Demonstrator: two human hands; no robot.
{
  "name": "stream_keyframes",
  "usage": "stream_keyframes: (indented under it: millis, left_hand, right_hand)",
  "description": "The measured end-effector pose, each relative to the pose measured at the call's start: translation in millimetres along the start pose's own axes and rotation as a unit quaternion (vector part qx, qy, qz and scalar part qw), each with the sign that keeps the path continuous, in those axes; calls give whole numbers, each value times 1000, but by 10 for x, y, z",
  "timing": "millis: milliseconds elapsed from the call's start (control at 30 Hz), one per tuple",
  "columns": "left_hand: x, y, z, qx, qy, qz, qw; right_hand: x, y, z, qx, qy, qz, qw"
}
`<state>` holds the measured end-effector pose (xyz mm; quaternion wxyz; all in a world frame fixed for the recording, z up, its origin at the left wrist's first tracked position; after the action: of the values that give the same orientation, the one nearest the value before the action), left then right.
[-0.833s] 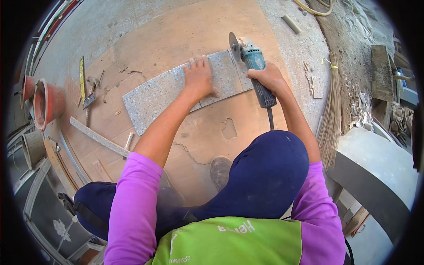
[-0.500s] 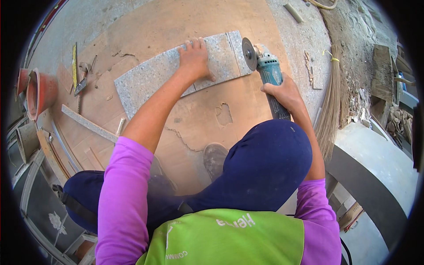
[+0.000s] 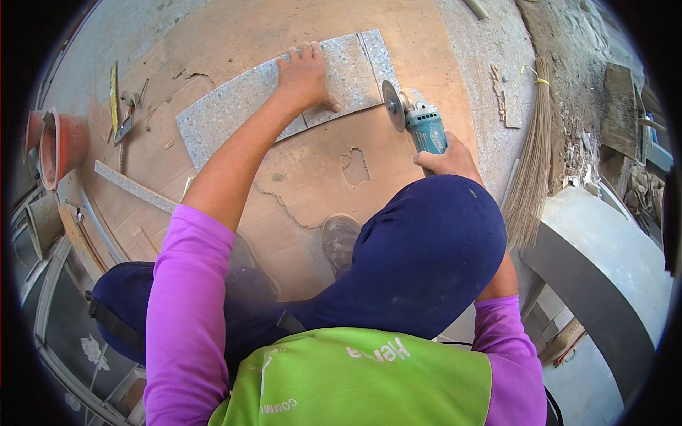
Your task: The person aligns a guide piece on a tile, marks a line with a marker, and cuts the tile along the mark using an angle grinder.
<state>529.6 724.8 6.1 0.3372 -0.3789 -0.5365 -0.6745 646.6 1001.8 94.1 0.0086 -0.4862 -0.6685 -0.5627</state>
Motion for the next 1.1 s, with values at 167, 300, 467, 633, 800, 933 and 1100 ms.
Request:
stream_keyframes:
  millis: [167, 300, 467, 633, 800, 933, 1100]
  left_hand:
    - [-17, -5, -13, -1, -1, 6, 1000]
    - [-20, -12, -16, 1, -6, 7, 1000]
    - [-12, -9, -16, 2, -5, 10, 1000]
    - [-3, -7, -12, 2, 2, 4, 1000]
    - [-1, 1, -7, 4, -6, 5, 1000]
    - [3, 0, -12, 4, -3, 8, 1000]
    - [6, 4, -7, 1, 0, 0, 1000]
  right_hand:
    - [-27, -19, -12, -17, 6, -10, 1000]
    - [-44, -56, 14, -15, 7, -16, 1000]
    - [-42, -59, -10, -17, 14, -11, 1000]
    - [-53, -72, -20, -12, 17, -7, 1000]
    - [-58, -80, -41, -18, 16, -9, 1000]
    - [-62, -96, -37, -13, 18, -4, 1000]
    - [-61, -92, -26, -22, 18, -15, 999]
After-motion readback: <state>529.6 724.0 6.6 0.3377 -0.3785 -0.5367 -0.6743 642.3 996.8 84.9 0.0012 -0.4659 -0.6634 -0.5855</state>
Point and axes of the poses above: each hand's wrist, its own y-axis away from the middle knuckle, its own x-axis out of the back of the hand, z = x × y, the point moved 7 cm from there along -y, towards the middle knuckle, and after that the axes turned 7 degrees about -z, right-handed, at the moved point
